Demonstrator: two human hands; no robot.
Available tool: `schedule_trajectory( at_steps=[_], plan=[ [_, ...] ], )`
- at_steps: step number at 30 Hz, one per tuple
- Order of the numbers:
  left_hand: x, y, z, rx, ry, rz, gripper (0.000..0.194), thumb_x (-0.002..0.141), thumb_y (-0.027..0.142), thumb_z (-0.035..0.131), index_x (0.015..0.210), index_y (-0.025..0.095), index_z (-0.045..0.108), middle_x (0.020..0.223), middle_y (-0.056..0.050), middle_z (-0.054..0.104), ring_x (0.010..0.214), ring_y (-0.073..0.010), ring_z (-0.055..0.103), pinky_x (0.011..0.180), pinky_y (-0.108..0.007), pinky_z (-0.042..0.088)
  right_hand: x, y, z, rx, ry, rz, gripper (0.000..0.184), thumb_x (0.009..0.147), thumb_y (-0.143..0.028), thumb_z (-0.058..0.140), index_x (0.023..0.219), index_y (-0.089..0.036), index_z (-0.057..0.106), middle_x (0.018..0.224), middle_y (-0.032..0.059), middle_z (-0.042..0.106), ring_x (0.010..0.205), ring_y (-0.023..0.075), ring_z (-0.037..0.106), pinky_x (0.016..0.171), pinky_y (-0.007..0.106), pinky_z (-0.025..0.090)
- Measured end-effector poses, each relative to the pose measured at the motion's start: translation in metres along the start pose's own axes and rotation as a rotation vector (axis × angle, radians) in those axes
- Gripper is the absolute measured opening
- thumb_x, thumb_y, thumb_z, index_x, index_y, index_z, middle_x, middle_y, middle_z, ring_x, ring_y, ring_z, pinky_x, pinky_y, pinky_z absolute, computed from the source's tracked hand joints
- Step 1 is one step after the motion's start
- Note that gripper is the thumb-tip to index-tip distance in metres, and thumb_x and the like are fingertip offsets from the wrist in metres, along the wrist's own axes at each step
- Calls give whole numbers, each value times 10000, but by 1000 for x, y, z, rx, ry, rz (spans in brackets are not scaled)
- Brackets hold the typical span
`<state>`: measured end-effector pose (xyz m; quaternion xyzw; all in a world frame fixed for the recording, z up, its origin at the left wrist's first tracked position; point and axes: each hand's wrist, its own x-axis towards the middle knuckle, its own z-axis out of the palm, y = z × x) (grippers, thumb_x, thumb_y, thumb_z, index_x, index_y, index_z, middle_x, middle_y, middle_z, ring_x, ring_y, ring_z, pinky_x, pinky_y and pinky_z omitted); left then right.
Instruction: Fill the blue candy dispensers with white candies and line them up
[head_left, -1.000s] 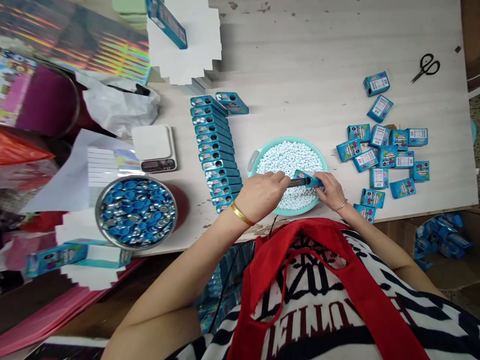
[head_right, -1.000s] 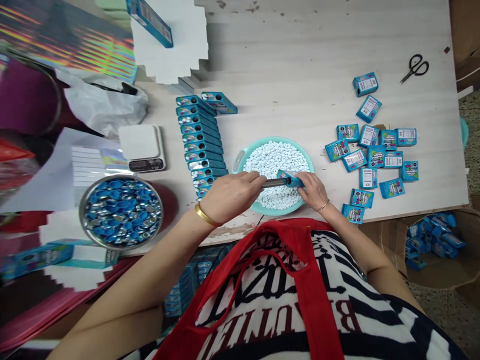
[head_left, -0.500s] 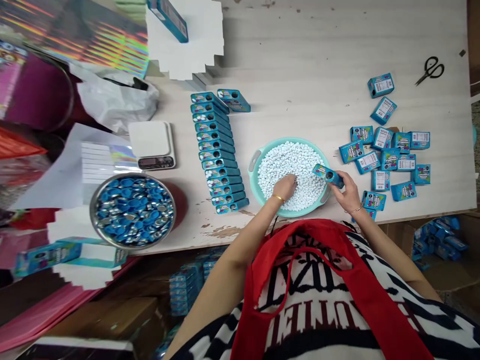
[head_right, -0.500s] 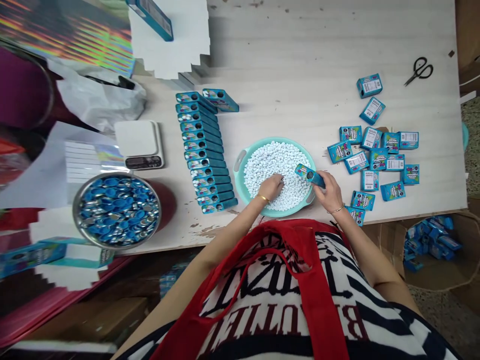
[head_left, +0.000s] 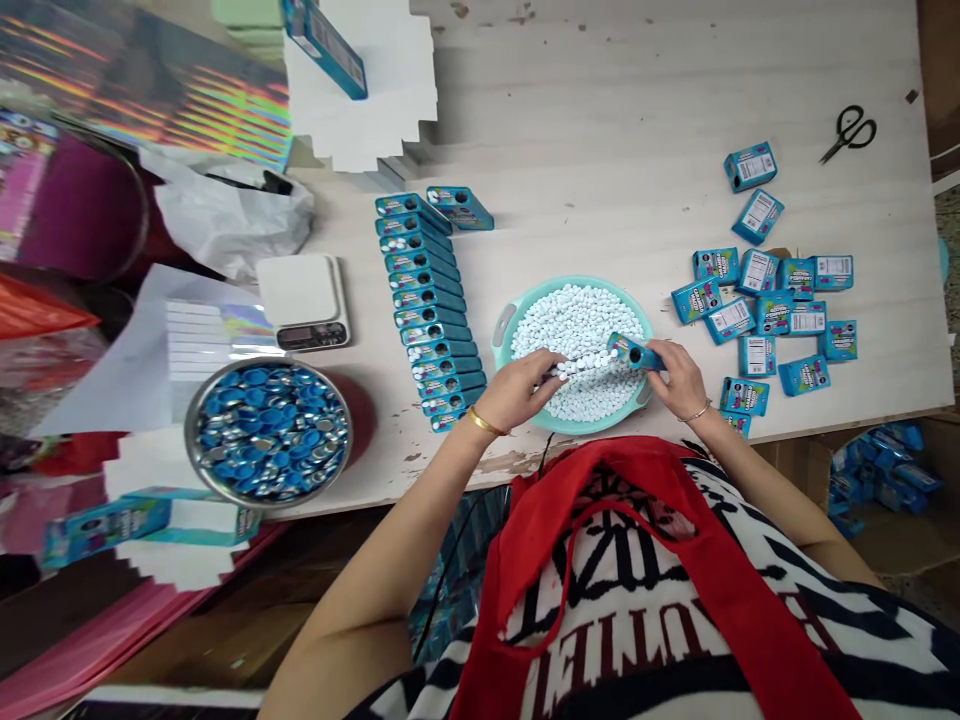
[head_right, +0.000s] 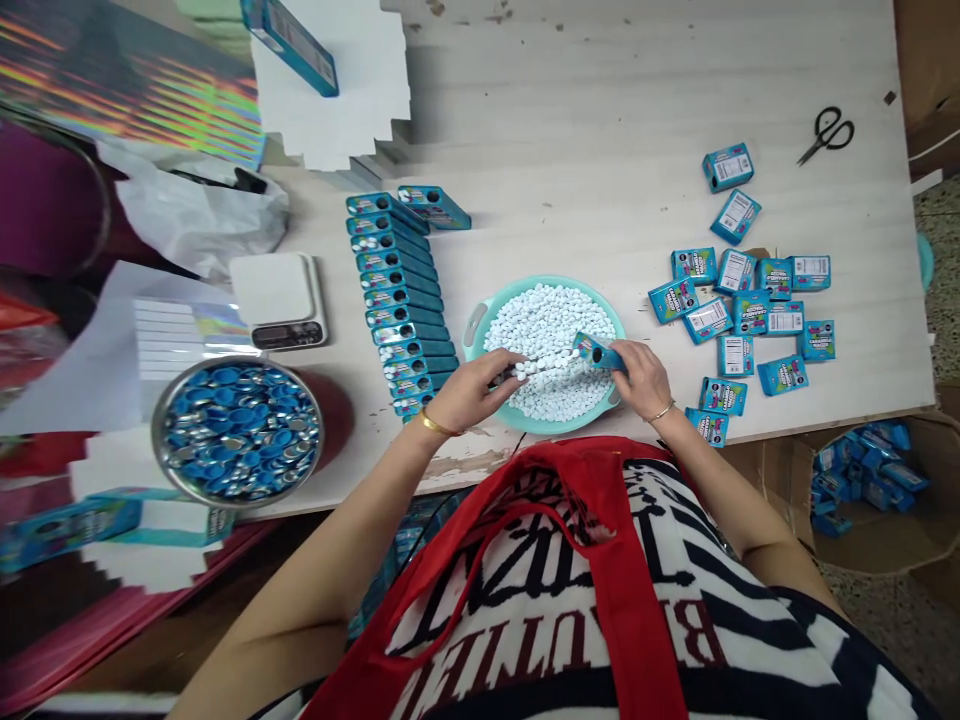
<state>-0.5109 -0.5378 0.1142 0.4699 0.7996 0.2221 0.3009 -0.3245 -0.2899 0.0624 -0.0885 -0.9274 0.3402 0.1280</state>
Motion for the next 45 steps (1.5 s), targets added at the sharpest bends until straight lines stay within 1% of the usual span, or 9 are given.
schedule_trajectory(
  at_steps=[7,14,17,20,25,29,33,38,45],
  plan=[
    [11,66,-47,413,-198,-76,299,979,282,457,1241,169,546,1192,-118,661,1074,-252,650,816,-337,521,6,-13,17,-13,-60,-93,434,882,-166,497,1312,-215,533,1272,126,650,1202,289,605,1016,511,540],
    [13,116,-64,621,-251,-86,271,972,140,369,1075,148,620,955,-130,662,903,-255,673,686,-329,497,7,-16,22,34,-41,-104,423,886,-162,506,1306,-210,524,1261,126,661,1190,283,614,1020,509,538],
    [9,95,-63,615,-172,-77,270,984,186,369,1057,163,627,968,-132,659,932,-267,658,707,-344,491,5,-12,22,50,-48,-67,434,885,-173,504,1316,-222,522,1276,127,655,1207,291,608,1026,521,529],
    [8,43,-51,602,-52,-211,276,992,255,378,1105,165,614,1042,-153,658,991,-291,638,736,-362,487,1,-7,18,65,-7,-35,430,889,-192,517,1318,-221,525,1270,128,658,1194,296,612,1011,512,534],
    [30,-43,7,453,-69,-342,211,968,228,441,1073,148,605,1111,-178,654,1088,-288,606,817,-355,467,-4,2,3,86,65,83,404,909,-269,547,1311,-233,541,1231,123,664,1153,300,623,1000,509,534],
    [64,-53,67,281,-105,-264,257,962,208,419,1150,164,589,1203,-154,637,1138,-269,589,869,-357,472,-8,7,-7,72,119,123,395,910,-288,563,1300,-231,538,1220,123,659,1142,294,631,992,503,539],
    [79,-44,100,128,-85,-211,335,916,184,455,1228,158,575,1249,-142,634,1156,-252,591,951,-354,474,-11,10,-11,64,166,160,386,916,-309,583,1288,-223,530,1213,125,655,1132,285,635,982,481,544],
    [57,-46,91,-36,-70,-177,378,923,264,469,1273,149,556,1230,-120,653,1075,-221,622,980,-346,473,-12,10,-13,76,174,196,383,917,-350,596,1273,-225,532,1192,117,661,1114,282,637,970,465,545],
    [10,-18,18,-72,9,-47,347,965,396,464,1206,172,574,1120,-108,669,1037,-206,625,939,-338,487,-6,4,-7,23,114,111,382,914,-278,554,1294,-238,544,1221,122,662,1142,304,623,992,509,537]
  ],
)
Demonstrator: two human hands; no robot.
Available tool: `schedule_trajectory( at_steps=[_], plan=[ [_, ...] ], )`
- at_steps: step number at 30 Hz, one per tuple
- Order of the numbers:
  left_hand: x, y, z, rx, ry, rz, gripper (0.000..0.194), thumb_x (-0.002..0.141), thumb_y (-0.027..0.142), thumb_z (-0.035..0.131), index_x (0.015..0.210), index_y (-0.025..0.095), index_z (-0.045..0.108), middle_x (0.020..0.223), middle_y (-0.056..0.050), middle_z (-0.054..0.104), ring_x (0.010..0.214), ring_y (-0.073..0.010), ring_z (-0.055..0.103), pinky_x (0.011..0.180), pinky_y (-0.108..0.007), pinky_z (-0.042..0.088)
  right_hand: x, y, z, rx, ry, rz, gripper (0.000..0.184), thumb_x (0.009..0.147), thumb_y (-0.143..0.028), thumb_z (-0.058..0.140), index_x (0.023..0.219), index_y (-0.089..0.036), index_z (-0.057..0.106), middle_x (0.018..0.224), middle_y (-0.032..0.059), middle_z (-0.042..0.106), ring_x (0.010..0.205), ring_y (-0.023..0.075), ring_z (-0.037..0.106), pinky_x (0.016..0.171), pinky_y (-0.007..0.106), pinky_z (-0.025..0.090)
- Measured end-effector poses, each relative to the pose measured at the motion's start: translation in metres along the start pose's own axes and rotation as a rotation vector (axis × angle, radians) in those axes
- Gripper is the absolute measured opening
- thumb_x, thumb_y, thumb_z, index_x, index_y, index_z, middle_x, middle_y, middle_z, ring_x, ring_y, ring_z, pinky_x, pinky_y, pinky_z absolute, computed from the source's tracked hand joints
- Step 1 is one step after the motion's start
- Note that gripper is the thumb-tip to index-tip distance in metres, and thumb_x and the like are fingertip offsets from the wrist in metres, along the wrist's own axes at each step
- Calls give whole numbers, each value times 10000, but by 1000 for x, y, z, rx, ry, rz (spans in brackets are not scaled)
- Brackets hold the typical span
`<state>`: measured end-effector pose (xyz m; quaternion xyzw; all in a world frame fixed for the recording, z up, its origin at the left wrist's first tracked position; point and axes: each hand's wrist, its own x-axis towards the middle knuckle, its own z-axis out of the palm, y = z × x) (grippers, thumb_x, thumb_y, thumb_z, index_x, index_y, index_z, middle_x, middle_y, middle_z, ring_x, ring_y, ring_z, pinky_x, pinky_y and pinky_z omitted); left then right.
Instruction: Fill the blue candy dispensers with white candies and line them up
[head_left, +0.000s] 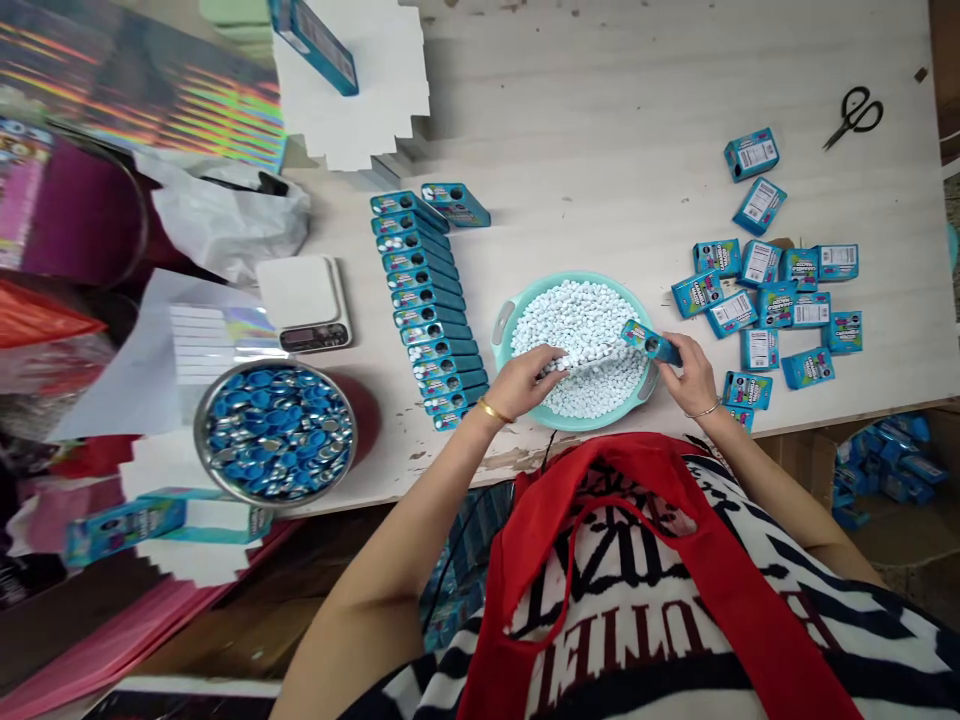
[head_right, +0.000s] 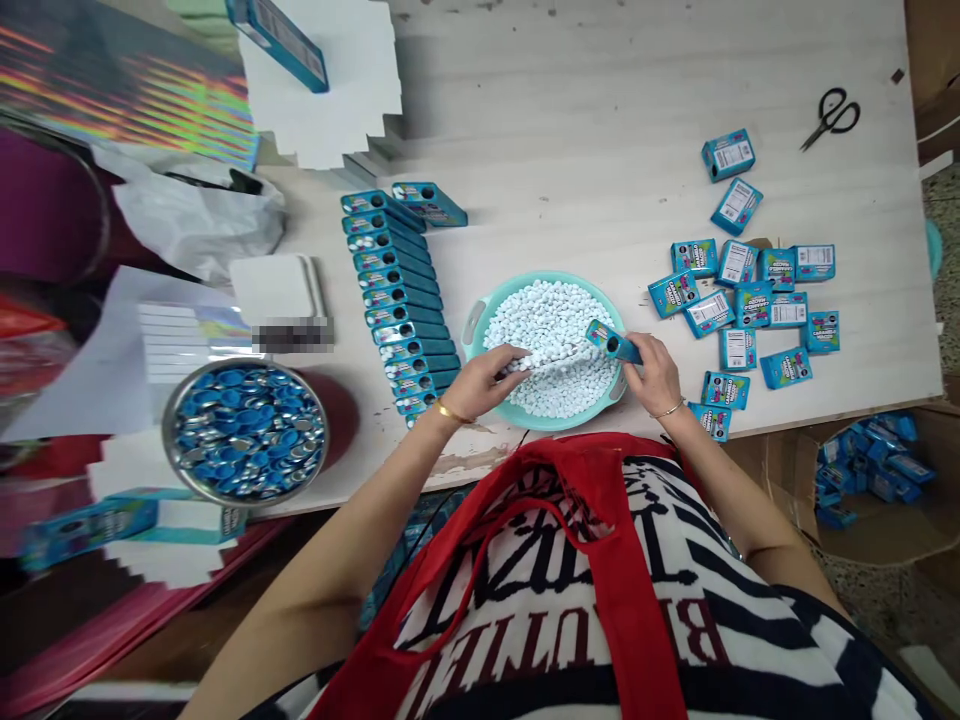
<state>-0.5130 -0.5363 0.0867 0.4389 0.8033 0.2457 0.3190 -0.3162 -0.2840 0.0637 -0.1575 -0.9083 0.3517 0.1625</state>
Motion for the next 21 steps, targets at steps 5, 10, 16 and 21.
schedule_trajectory(
  at_steps=[5,10,16,21],
  plan=[
    [-7,38,-42,176,-65,92,313,979,360,441,1196,178,575,1115,-103,669,1036,-214,632,931,-346,496,5,-13,15,-47,-81,-135,406,888,-191,528,1292,-224,539,1242,123,669,1164,303,623,996,517,542],
    [-3,84,-65,507,-206,19,256,983,286,425,1156,176,578,1129,-113,662,1056,-247,642,826,-338,520,7,-22,27,-21,-128,-191,458,856,-140,510,1308,-208,531,1260,132,659,1181,301,613,1014,521,537],
    [-4,138,-77,753,-269,-38,355,984,146,321,1267,159,535,1090,-132,655,884,-242,689,654,-321,516,5,-24,32,-1,-128,-224,420,891,-156,500,1310,-184,532,1254,150,659,1178,292,607,1022,497,535],
    [-10,139,-78,721,-194,-2,422,984,148,318,1371,188,481,1181,-137,641,856,-219,696,674,-329,531,3,-22,36,10,-116,-229,429,900,-167,507,1328,-200,517,1267,138,658,1187,287,610,1017,497,536]
  ],
)
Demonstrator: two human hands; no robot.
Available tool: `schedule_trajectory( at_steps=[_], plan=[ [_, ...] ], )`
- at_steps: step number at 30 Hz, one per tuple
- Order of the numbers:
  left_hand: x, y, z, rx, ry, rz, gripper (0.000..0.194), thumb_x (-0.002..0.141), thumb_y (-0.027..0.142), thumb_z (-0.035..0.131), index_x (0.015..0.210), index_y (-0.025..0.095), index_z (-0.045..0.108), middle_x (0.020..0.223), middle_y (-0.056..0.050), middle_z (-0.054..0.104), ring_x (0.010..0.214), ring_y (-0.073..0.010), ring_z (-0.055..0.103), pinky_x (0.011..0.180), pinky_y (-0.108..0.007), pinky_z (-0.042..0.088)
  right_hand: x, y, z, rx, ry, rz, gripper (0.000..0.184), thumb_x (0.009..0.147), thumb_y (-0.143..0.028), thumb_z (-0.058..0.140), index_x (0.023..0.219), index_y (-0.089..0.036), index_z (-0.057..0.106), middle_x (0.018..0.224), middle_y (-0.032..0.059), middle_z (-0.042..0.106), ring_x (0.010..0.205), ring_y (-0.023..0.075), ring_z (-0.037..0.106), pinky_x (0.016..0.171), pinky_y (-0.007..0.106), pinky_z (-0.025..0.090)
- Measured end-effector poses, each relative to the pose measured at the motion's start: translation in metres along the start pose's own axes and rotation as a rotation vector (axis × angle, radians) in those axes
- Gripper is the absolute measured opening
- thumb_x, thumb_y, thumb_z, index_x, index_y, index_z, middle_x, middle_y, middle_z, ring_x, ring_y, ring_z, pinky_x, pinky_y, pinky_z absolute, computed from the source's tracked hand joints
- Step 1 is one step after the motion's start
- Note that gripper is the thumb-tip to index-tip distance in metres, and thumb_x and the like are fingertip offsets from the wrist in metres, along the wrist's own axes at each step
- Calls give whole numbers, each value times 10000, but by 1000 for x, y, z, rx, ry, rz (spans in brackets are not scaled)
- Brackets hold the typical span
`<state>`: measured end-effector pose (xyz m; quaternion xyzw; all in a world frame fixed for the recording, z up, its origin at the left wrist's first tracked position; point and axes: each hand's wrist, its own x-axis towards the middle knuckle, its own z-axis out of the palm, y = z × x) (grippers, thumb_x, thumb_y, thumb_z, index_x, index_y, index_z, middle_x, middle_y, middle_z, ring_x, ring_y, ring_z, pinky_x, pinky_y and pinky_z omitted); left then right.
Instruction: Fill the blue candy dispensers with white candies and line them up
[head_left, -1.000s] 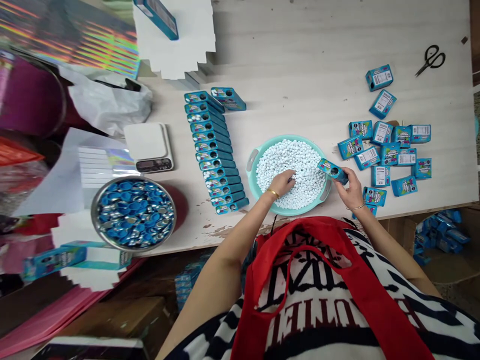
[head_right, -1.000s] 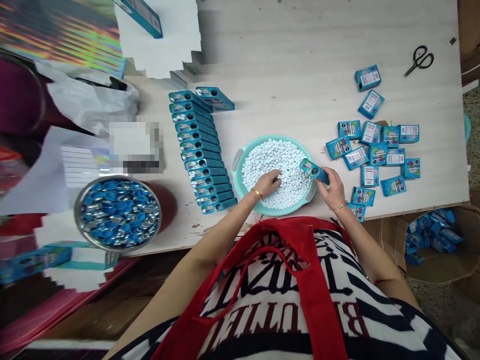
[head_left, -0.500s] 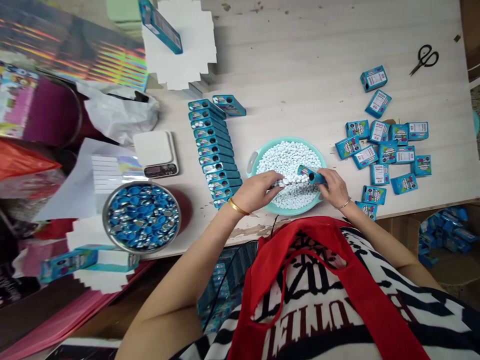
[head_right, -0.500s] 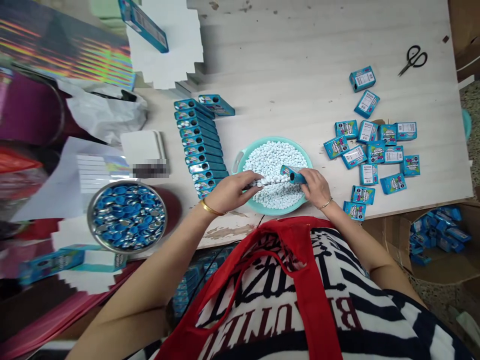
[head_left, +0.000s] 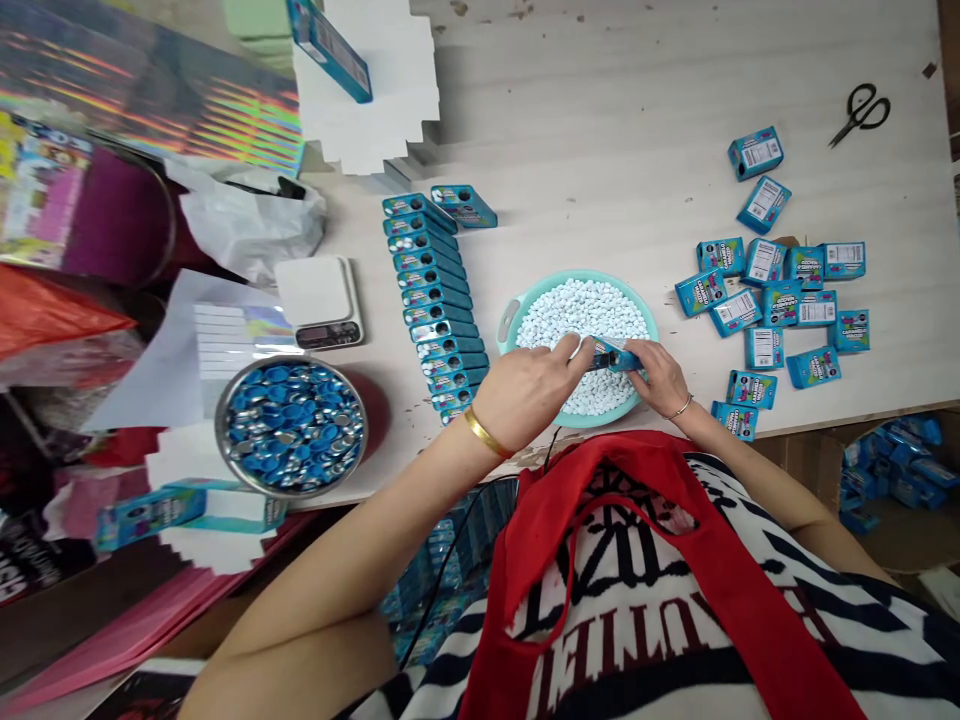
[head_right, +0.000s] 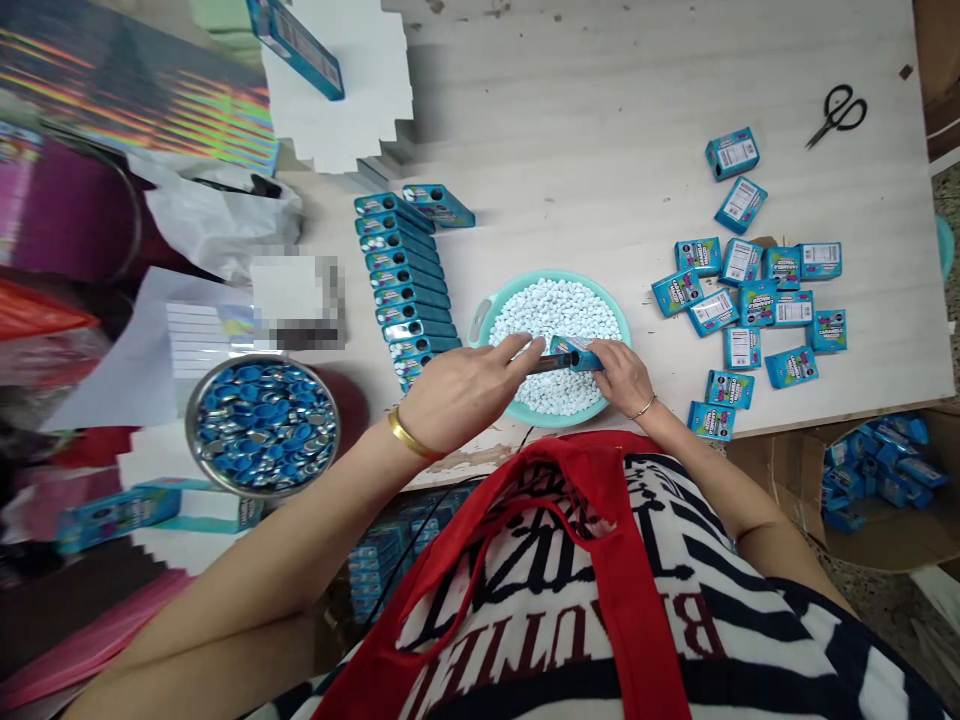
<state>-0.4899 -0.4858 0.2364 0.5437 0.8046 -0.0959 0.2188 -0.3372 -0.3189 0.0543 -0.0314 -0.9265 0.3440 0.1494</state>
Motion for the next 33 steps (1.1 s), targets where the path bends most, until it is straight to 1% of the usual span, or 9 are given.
schedule_trajectory(
  at_steps=[3,6,8,11,14,18,23,28,33],
  plan=[
    [-1,-27,33,-62,14,-102,333,1004,276,369,1269,190,552,1119,-114,663,950,-245,688,717,-326,527,-4,4,-3,2,28,28,427,895,-168,519,1320,-212,521,1261,129,663,1182,285,617,1004,490,544],
    [7,-58,95,-135,-63,-212,291,998,327,406,1166,179,591,1128,-112,669,1018,-261,673,760,-327,511,-9,10,-12,18,65,107,422,889,-191,548,1309,-225,530,1255,121,664,1175,286,623,997,489,547],
    [21,-65,142,-207,-143,-245,267,983,313,436,1125,167,608,1127,-125,673,1045,-273,664,795,-338,505,-13,14,-20,34,90,167,406,894,-223,563,1299,-233,539,1247,116,664,1170,286,625,1002,489,541],
    [52,-46,198,-429,-90,-246,272,972,280,453,1158,158,609,1169,-138,671,1094,-273,646,870,-354,502,-16,18,-30,58,121,238,388,898,-260,569,1284,-233,546,1239,116,659,1170,286,622,1022,493,524],
    [88,-10,223,-600,43,-228,317,956,226,448,1229,149,589,1245,-147,651,1125,-263,632,952,-369,489,-16,19,-35,71,144,295,382,894,-286,575,1270,-227,547,1219,112,658,1150,280,625,1012,482,523],
    [108,7,227,-649,94,-197,354,936,216,464,1265,137,569,1259,-145,649,1139,-251,620,998,-367,473,-15,18,-37,74,177,343,375,894,-334,605,1248,-226,545,1188,102,662,1115,269,633,988,449,531],
    [71,-23,212,-683,139,-152,335,940,317,509,1210,136,590,1088,-117,687,966,-232,654,895,-353,501,-17,20,-37,72,182,338,372,906,-333,599,1256,-220,544,1189,110,658,1119,276,630,993,457,526],
    [25,-47,168,-694,252,-23,345,973,412,478,1188,162,583,1031,-86,679,886,-191,649,821,-315,512,-15,20,-32,6,123,228,370,908,-263,562,1275,-224,547,1228,117,660,1152,283,623,997,472,537],
    [10,-47,113,-553,249,81,326,993,391,442,1203,177,570,1119,-98,681,1010,-214,653,881,-336,515,-8,14,-21,-39,31,110,393,897,-205,531,1290,-209,544,1253,127,666,1181,292,616,1010,492,532]
  ],
)
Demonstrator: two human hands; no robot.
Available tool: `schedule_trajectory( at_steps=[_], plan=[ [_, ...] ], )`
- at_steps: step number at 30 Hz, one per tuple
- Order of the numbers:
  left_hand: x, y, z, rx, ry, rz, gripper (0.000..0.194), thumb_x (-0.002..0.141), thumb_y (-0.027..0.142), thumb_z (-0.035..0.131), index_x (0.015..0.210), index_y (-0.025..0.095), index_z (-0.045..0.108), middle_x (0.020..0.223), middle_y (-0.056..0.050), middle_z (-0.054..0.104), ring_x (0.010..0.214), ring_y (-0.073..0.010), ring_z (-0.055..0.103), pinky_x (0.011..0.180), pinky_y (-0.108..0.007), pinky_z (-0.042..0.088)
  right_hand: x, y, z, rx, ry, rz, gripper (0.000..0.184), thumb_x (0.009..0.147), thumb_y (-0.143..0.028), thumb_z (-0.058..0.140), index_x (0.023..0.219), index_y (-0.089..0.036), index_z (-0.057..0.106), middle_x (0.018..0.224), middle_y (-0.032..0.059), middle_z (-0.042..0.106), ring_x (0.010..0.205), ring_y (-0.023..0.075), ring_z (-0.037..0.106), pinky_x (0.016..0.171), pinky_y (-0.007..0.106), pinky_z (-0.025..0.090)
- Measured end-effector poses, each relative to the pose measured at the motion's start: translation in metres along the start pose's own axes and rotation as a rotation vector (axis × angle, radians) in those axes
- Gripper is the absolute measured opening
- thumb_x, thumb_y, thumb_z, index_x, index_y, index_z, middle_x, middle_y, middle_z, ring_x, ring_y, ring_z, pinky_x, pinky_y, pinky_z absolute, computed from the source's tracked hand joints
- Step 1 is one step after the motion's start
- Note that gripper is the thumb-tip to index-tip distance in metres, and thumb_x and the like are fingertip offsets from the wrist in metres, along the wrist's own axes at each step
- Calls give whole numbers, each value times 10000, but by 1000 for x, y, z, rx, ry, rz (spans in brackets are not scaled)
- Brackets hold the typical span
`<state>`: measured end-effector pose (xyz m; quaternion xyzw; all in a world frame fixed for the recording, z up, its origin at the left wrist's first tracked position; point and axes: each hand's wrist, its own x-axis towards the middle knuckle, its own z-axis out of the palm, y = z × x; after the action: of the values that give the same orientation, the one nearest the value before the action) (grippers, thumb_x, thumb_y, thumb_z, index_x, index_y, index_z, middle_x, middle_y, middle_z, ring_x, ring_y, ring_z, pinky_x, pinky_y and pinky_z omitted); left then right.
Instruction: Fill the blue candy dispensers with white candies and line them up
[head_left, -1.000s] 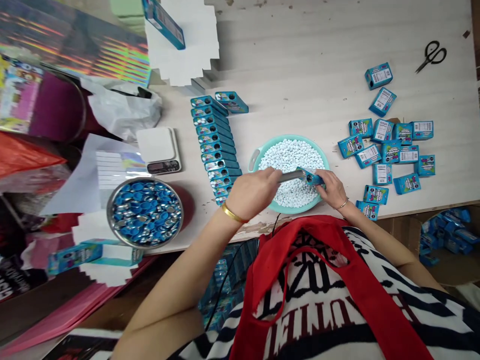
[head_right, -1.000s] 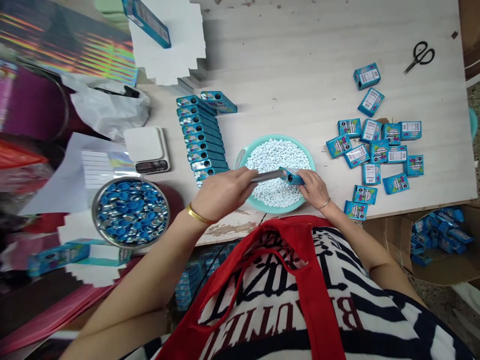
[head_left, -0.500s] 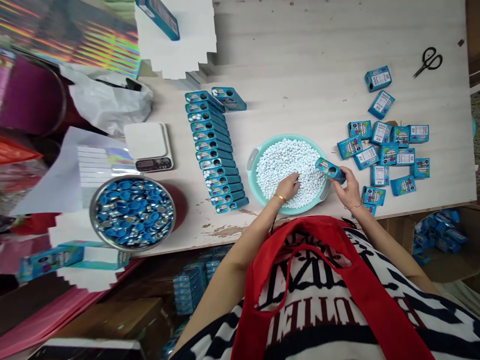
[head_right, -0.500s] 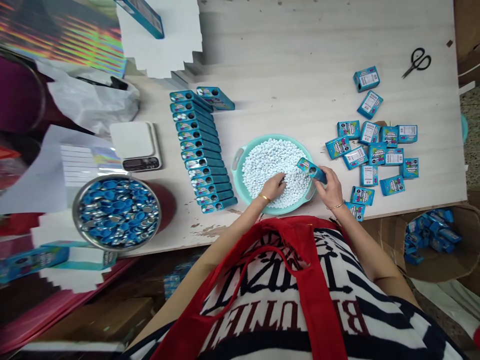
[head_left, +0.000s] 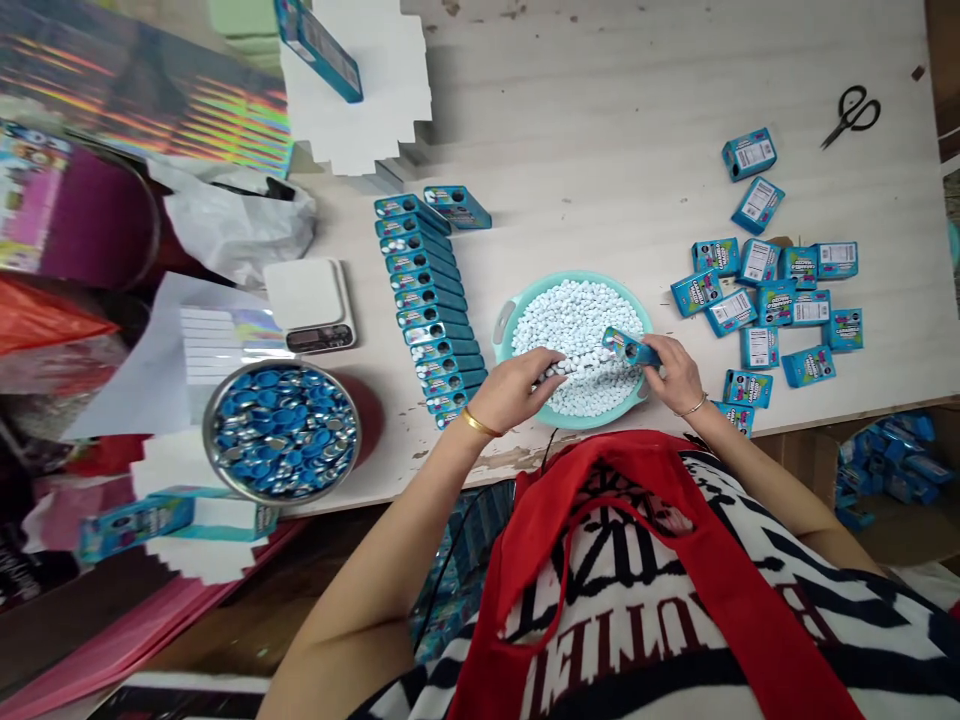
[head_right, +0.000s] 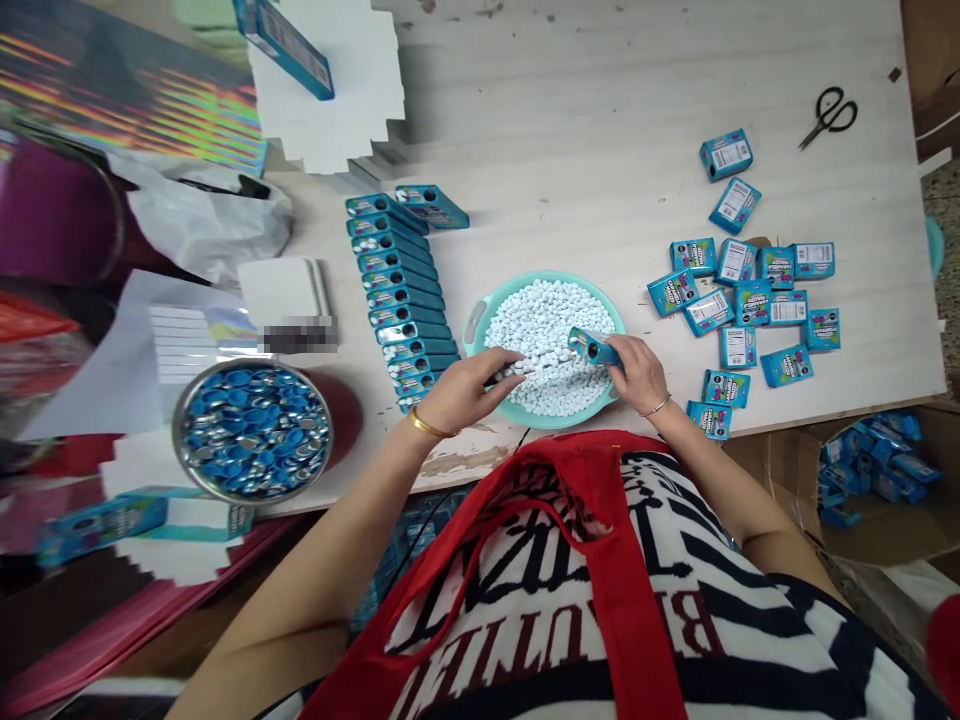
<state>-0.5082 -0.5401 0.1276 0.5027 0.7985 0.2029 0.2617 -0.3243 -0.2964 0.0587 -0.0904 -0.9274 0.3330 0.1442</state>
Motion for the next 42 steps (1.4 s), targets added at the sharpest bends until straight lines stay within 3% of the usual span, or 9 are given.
schedule_trajectory(
  at_steps=[10,17,20,24,28,31,35,38,42],
  plan=[
    [26,79,-59,451,-321,-108,241,995,271,410,1100,152,592,1047,-111,668,962,-259,664,727,-343,518,3,-9,13,54,-81,-52,443,886,-172,505,1327,-207,534,1289,133,644,1211,291,593,1035,511,519],
    [13,85,-57,327,-182,-57,243,964,175,386,959,210,627,899,-102,599,883,-275,641,753,-404,519,-3,-13,23,151,-79,-9,441,898,-184,517,1337,-218,521,1283,131,647,1224,278,590,1059,501,500],
    [11,65,-58,215,-104,-9,224,961,358,485,1118,254,606,1052,-97,598,964,-281,636,813,-416,532,-5,-13,24,208,-75,-9,422,916,-210,520,1338,-219,509,1271,135,652,1216,270,602,1048,494,511],
    [28,43,-38,111,-92,84,597,866,523,634,1360,240,457,1335,-125,522,1146,-292,596,875,-385,538,-4,-21,21,289,-37,-34,403,918,-251,556,1317,-200,520,1244,144,664,1194,273,626,1003,471,542],
    [51,33,-21,131,-198,134,346,943,375,543,1242,202,520,1198,-106,592,1035,-236,629,809,-326,528,5,-23,16,373,-72,23,408,934,-315,572,1332,-235,527,1278,112,654,1202,256,628,1038,463,521],
    [71,12,-35,153,-118,119,281,948,346,542,1190,203,535,1157,-88,596,1013,-223,623,806,-314,512,21,8,5,285,89,202,606,905,-449,616,1426,-198,436,1377,159,576,1282,283,564,1097,504,459],
    [103,-52,-74,239,87,-72,303,925,337,584,1197,211,541,1181,-89,575,1028,-229,616,820,-315,500,47,84,-16,-116,248,577,1008,815,-714,586,1500,-24,319,1512,302,395,1452,393,336,1197,603,249],
    [128,-118,-92,328,123,-268,302,904,313,605,1182,204,560,1220,-113,564,1054,-261,616,843,-343,495,59,129,-22,-356,85,769,1249,730,-839,549,1536,46,194,1583,339,253,1519,449,137,1212,653,74],
    [149,-195,-96,411,63,-468,314,897,305,596,1193,206,571,1267,-136,556,1078,-297,626,872,-370,483,64,150,-5,-501,-72,769,1292,720,-876,479,1549,45,112,1597,322,234,1537,430,52,1200,664,-17]
  ],
)
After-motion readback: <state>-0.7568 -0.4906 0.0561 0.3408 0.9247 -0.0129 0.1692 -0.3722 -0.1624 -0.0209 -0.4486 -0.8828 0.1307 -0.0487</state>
